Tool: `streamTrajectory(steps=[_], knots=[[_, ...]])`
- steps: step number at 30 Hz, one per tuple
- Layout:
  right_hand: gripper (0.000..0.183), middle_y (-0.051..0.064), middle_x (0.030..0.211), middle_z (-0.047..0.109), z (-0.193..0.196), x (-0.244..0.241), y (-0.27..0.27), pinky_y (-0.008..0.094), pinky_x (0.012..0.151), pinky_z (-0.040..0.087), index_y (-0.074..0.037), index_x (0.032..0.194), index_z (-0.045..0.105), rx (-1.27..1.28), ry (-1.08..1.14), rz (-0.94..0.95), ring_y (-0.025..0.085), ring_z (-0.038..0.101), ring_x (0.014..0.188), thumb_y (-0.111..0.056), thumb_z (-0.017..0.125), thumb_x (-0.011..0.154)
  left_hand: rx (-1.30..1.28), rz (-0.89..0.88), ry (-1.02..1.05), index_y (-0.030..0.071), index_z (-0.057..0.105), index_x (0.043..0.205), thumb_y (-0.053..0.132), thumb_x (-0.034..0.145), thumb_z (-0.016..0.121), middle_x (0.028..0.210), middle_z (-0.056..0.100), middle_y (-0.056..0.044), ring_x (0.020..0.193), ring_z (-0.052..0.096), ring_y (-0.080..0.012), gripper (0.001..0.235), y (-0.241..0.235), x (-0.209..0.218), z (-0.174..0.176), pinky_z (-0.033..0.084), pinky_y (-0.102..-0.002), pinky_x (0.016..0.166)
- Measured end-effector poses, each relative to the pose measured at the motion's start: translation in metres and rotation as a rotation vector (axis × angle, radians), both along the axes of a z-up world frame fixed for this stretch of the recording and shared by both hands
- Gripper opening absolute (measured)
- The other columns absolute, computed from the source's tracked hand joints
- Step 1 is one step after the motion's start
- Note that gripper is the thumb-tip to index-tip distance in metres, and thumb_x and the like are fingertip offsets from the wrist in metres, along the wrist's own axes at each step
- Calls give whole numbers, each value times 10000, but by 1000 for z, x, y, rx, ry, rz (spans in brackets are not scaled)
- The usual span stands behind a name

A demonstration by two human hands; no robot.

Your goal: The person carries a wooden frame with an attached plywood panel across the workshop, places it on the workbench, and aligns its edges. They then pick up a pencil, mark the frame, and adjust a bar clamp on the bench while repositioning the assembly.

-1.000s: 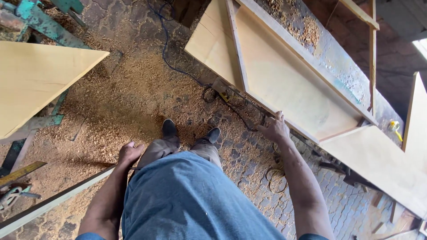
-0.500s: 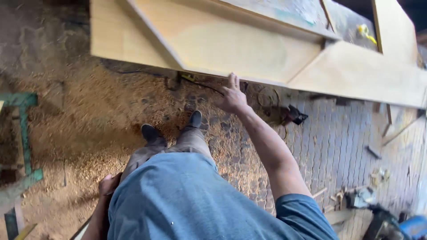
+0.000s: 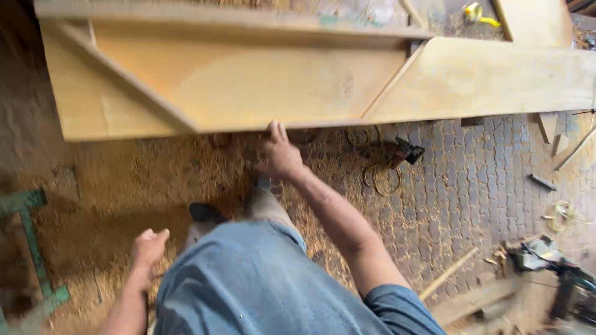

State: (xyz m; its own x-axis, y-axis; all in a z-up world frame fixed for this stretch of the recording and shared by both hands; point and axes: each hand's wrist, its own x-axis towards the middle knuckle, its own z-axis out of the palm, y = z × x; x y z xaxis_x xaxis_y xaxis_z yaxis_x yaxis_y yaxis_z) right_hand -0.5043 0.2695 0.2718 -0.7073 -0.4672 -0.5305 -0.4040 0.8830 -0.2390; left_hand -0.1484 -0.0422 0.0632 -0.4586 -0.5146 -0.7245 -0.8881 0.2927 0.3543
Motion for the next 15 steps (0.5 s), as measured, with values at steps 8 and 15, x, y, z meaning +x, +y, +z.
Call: streamTrajectory(steps=[8,15], knots=[[515,346,1656,120,19,-14,14,487,917,578,1,1139,708,30,51,117,469,129,1564,-439,709,871,-41,-185,138,-6,719,991,458,891,721,928,782,-177,820,732,-299,475,55,-159,60,581,-456,740],[427,366,1584,274,1,-36,34,472,914,569,-2,1103,751,-90,50,174,476,322,1460,-328,729,826,38,-365,389,38,727,1066,344,855,750,844,759,-142,789,699,-219,372,135,-274,155,563,-370,727]])
